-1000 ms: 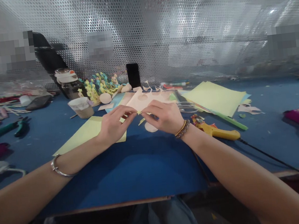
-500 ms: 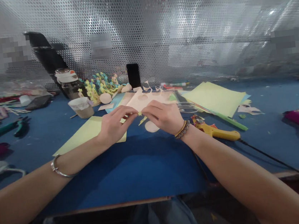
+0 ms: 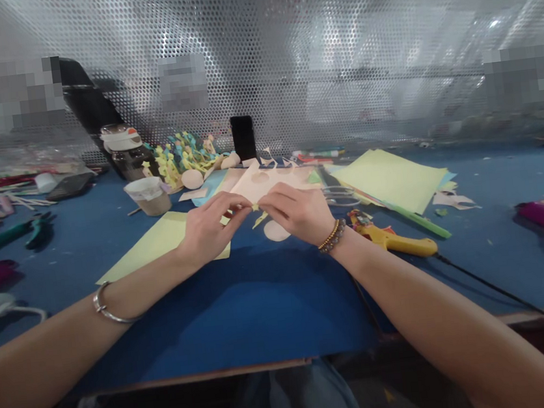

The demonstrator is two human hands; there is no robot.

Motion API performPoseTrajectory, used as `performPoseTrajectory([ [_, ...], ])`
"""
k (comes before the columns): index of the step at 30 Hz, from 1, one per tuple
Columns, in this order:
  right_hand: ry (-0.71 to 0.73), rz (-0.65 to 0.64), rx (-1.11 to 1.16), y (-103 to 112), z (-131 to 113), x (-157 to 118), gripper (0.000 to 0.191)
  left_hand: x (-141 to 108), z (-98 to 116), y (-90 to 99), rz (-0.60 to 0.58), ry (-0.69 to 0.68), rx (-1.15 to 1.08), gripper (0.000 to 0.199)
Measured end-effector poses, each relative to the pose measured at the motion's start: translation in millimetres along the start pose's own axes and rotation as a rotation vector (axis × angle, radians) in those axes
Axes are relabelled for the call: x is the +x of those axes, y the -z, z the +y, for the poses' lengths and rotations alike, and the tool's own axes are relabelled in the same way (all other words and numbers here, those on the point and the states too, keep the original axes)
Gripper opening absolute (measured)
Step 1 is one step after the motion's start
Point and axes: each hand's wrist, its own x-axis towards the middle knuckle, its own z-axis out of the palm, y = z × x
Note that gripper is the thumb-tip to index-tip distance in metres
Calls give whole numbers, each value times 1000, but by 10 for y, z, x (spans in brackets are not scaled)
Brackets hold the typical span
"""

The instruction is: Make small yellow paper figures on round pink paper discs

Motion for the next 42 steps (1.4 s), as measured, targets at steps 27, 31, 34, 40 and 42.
performPoseTrajectory([
  [27,-1,47,-29,13,-23,18,10,-4,32,2,-43,109,24,22],
  [31,-4,52,-31,8,-19,10,10,7,51,19,-61,93,23,21],
  [34,-7,60,-24,-2,-20,5,9,12,60,26,-63,86,28,19],
  [40,-3,58,-21,-7,-39,10,9,8,57,10,-27,47,81,15],
  [42,-5,52,-19,-7,-42,10,9,5,51,3,-9,20,91,15],
])
